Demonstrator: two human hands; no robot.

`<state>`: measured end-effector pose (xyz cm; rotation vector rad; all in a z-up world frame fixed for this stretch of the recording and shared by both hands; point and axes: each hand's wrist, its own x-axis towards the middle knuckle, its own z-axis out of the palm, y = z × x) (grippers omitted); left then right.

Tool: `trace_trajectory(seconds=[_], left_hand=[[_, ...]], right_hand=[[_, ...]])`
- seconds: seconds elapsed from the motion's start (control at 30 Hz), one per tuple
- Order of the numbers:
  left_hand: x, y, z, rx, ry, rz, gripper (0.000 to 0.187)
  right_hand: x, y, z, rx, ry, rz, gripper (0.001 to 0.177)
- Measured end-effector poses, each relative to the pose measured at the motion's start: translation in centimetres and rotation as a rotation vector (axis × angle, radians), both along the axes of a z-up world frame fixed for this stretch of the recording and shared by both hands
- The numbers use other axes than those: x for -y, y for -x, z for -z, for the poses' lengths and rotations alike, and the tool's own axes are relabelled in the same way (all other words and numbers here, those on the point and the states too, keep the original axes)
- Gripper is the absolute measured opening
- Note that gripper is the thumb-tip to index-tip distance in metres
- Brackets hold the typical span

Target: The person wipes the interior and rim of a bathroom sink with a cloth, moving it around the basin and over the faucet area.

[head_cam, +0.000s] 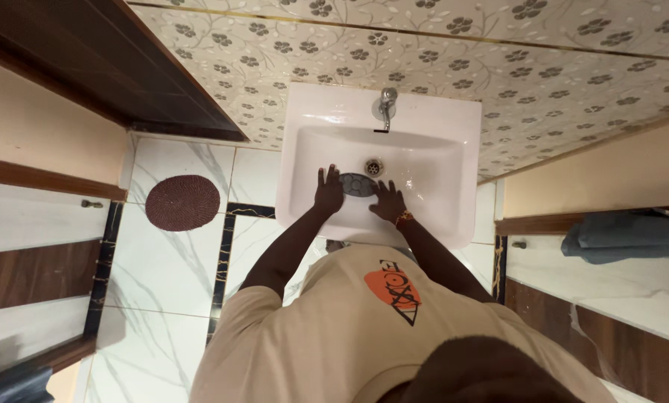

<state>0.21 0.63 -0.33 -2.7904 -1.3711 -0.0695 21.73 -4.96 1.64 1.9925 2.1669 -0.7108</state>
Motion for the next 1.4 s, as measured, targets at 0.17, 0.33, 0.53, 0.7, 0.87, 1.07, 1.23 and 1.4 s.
trace_trajectory(seconds=[0.17,0.33,0.53,0.7,0.87,1.07,1.23,1.4], left_hand=[[0.2,-1.6,0.3,0.049,0.266,0.017,0.034],[0.7,-4.0,0.6,0.033,0.277,0.096,0.038],[1.5,-4.8,0.8,-0.078,0.275,0.131,0.052],[1.7,-3.3,0.7,-0.033,0.237,0.135,0.07],[2.4,-1.3,0.6,0.064,0.454,0.089,0.053],[2.4,-2.4,0.5,0.12,0.32,0.03,0.034],[2.0,-4.8,0.7,0.006,0.352,-0.021,0.03],[1.2,-6.2,0.1,0.033,0.304,-0.012,0.041]], right_hand=[[1.5,-1.8,-0.2,0.033,-0.052,0.12,0.08],[2.0,-3.9,-0.5,0.077,-0.291,0.105,0.033],[2.9,-2.7,0.0,0.045,-0.351,0.069,0.031],[3.2,0.0,0.6,-0.087,-0.354,0.069,0.06],[3.7,1.0,0.7,-0.148,-0.276,0.034,0.082],[2.5,0.9,0.6,-0.263,-0.493,-0.015,0.061],[1.9,-0.4,0.7,-0.47,-0.413,-0.126,0.055],[2.1,-1.3,0.3,-0.311,-0.31,-0.014,0.055]])
